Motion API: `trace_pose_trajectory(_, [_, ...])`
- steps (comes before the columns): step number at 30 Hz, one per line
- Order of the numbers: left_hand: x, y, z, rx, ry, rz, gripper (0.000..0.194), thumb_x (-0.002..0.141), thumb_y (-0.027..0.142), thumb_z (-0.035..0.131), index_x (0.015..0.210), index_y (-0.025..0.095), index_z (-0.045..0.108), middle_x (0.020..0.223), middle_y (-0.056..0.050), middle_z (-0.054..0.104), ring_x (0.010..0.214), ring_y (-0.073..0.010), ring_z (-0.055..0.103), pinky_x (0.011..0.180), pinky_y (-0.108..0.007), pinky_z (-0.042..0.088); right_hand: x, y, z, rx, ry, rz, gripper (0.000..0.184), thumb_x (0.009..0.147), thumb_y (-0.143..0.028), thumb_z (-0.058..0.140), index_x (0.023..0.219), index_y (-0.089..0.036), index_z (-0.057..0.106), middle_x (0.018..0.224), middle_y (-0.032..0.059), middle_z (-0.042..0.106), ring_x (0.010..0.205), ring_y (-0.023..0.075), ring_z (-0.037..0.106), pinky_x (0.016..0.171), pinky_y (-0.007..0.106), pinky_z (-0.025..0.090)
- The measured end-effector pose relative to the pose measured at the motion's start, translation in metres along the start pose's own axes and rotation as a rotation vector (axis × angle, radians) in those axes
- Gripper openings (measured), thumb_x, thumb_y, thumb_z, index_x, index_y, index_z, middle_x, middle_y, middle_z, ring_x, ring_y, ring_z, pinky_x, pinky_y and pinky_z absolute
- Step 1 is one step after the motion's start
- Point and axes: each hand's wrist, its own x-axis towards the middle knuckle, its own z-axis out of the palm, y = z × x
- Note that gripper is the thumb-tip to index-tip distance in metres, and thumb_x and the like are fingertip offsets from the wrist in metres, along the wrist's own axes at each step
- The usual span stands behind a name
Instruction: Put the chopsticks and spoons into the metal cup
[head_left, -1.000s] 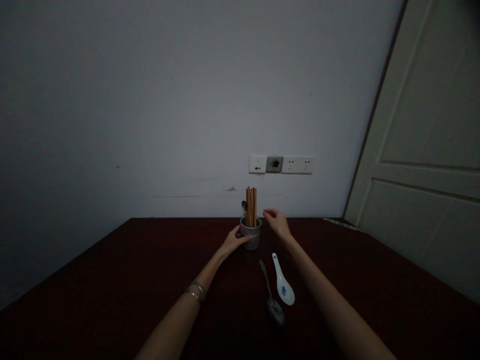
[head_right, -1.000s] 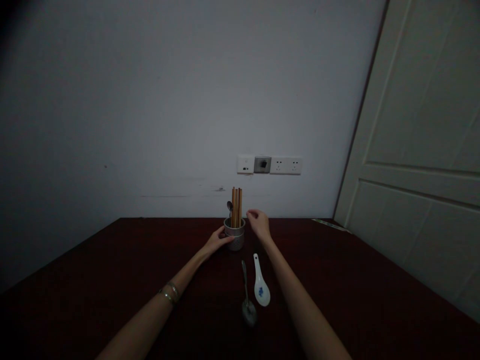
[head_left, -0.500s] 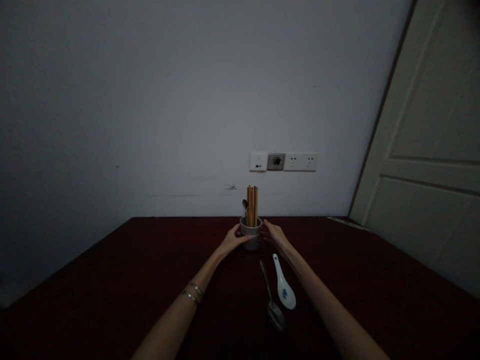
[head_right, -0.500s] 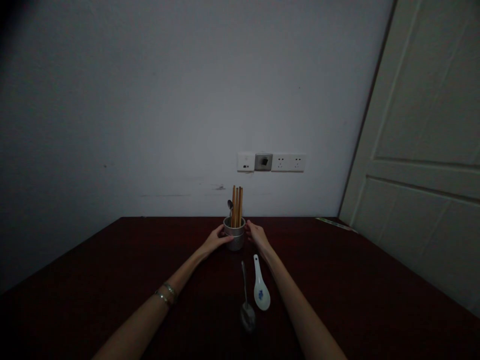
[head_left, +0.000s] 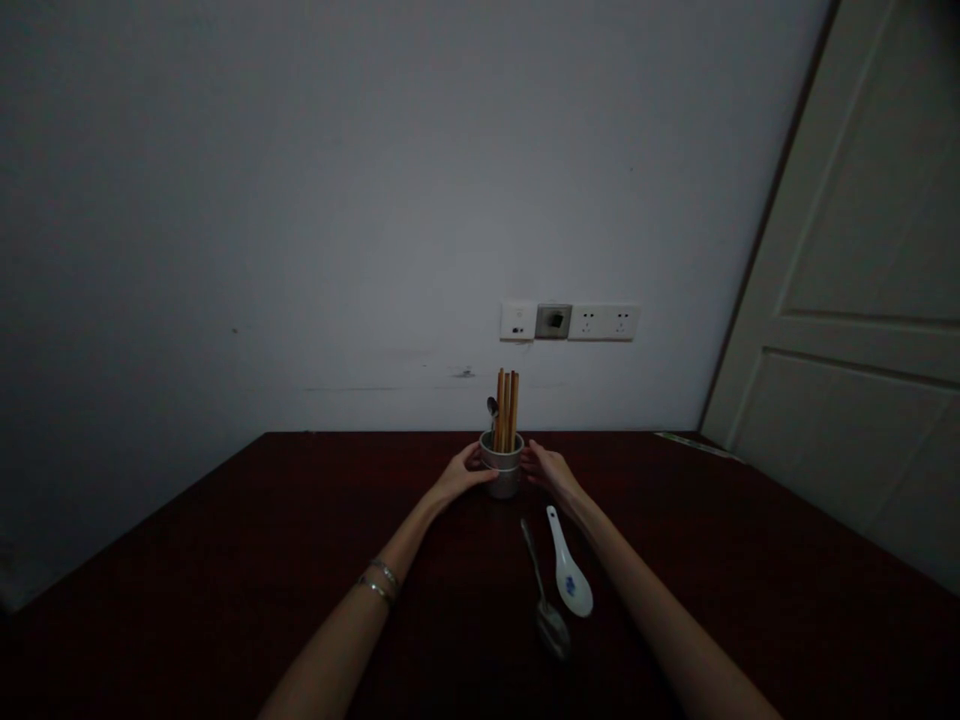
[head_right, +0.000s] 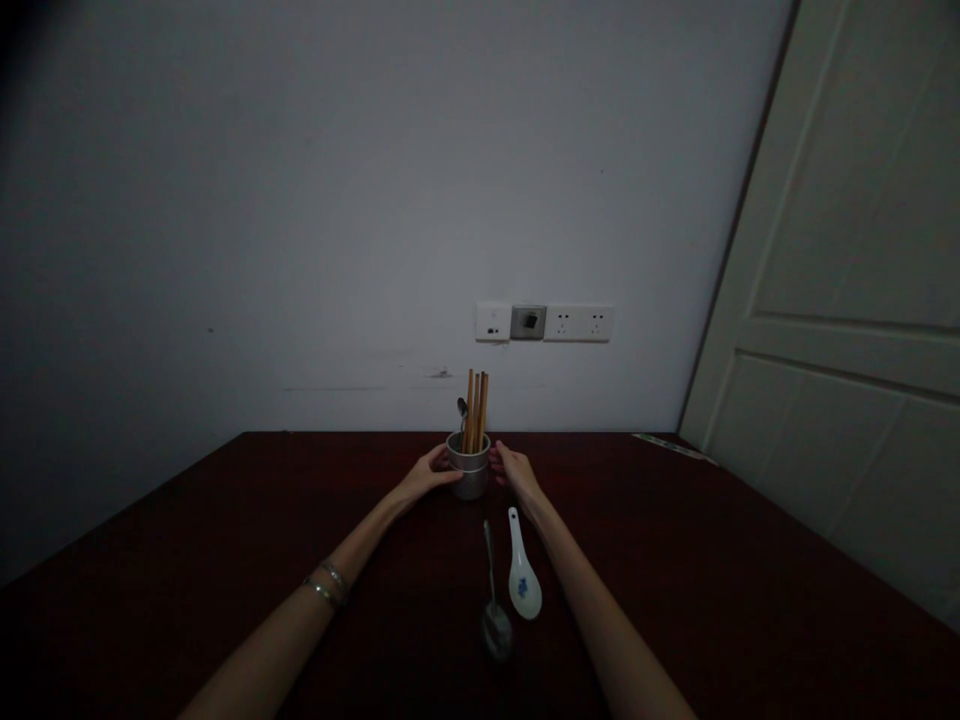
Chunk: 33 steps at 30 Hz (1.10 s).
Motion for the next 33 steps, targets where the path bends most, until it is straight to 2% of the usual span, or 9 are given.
trace_pose_trajectory(6, [-0.002,0.002,-0.017,-0.044,-0.033,-0.038,0.077,0.055,0.025,0.078,0.125,0.018,0.045,0.127,-0.015,0.047,0.112,-0.0242,0.048,0.097,-0.040,0.034,-0.003,-0.002,-0.005,0.013,-0.042,0.015,0.035,0.076,-0.048,0.052,0.083,-0.017,0.067,0.103,0.0115,0.065,0.093,0.0205,0.060,0.069,0.029,0.047])
trace_pose_trajectory(11, [-0.011,0.039,-0.030,-0.032,-0.067,-0.149,0.085,0.061,0.029,0.074,0.134,0.022,0.031,0.137,-0.019,0.032,0.117,-0.0252,0.044,0.097,-0.041,0.033,0.001,0.003,-0.023,0.057,0.013,-0.013,0.030,0.077,-0.043,0.052,0.083,-0.016,0.066,0.097,0.0113,0.067,0.091,0.0193,0.061,0.067,0.028,0.048])
trace_pose_trajectory(14, [-0.011,0.072,-0.036,0.066,0.047,-0.141,0.089,0.062,0.032,0.073,0.136,0.019,0.025,0.137,-0.021,0.030,0.115,-0.0246,0.045,0.094,-0.040,0.035,0.006,0.014,-0.039,0.123,0.086,-0.061,0.024,0.075,-0.037,0.057,0.077,-0.015,0.066,0.084,0.0108,0.069,0.080,0.0185,0.064,0.062,0.027,0.050])
trace_pose_trajectory(17, [-0.013,0.111,-0.036,0.244,0.257,0.039,0.080,0.062,0.032,0.071,0.131,0.014,0.035,0.130,-0.020,0.040,0.113,-0.0248,0.046,0.091,-0.039,0.038,0.009,0.025,-0.052,0.276,0.109,-0.149,0.017,0.074,-0.031,0.059,0.071,-0.015,0.064,0.070,0.0077,0.068,0.069,0.0163,0.064,0.062,0.027,0.052])
trace_pose_trajectory(18, [-0.016,0.126,-0.033,0.306,0.270,0.118,0.073,0.062,0.031,0.071,0.127,0.015,0.041,0.127,-0.018,0.044,0.111,-0.0239,0.047,0.090,-0.039,0.039,0.009,0.027,-0.054,0.318,0.109,-0.168,0.016,0.073,-0.030,0.059,0.070,-0.014,0.064,0.067,0.0067,0.067,0.067,0.0155,0.064,0.063,0.027,0.052])
trace_pose_trajectory(21, [-0.035,0.168,-0.014,0.419,0.087,0.247,0.044,0.066,0.030,0.067,0.106,0.015,0.058,0.104,-0.010,0.061,0.092,-0.0184,0.057,0.084,-0.035,0.043,0.007,0.029,-0.056,0.353,0.113,-0.189,0.015,0.071,-0.028,0.060,0.070,-0.014,0.064,0.061,0.0053,0.066,0.061,0.0139,0.063,0.060,0.026,0.053])
trace_pose_trajectory(24, [-0.059,0.190,0.017,0.503,-0.168,0.227,0.030,0.070,0.029,0.062,0.097,0.015,0.063,0.084,-0.006,0.064,0.076,-0.0142,0.058,0.072,-0.028,0.045,0.006,0.030,-0.054,0.317,0.114,-0.231,0.017,0.066,-0.029,0.063,0.070,-0.013,0.065,0.059,0.0044,0.065,0.058,0.0131,0.061,0.056,0.024,0.052])
trace_pose_trajectory(28, [-0.078,0.165,0.056,0.775,-0.405,0.233,0.023,0.074,0.028,0.057,0.092,0.017,0.065,0.073,-0.001,0.062,0.064,-0.0115,0.055,0.059,-0.022,0.041,0.006,0.032,-0.054,0.210,0.111,-0.282,0.023,0.064,-0.035,0.064,0.071,-0.013,0.066,0.055,0.0031,0.063,0.056,0.0125,0.060,0.054,0.022,0.050])
trace_pose_trajectory(33, [-0.085,0.105,0.072,1.141,-0.544,0.325,0.025,0.071,0.018,0.057,0.095,0.022,0.064,0.082,-0.001,0.063,0.070,-0.0124,0.057,0.059,-0.020,0.038,0.004,0.033,-0.053,0.033,0.128,-0.335,0.029,0.065,-0.040,0.059,0.071,-0.013,0.067,0.050,0.0015,0.060,0.051,0.0121,0.057,0.051,0.023,0.047])
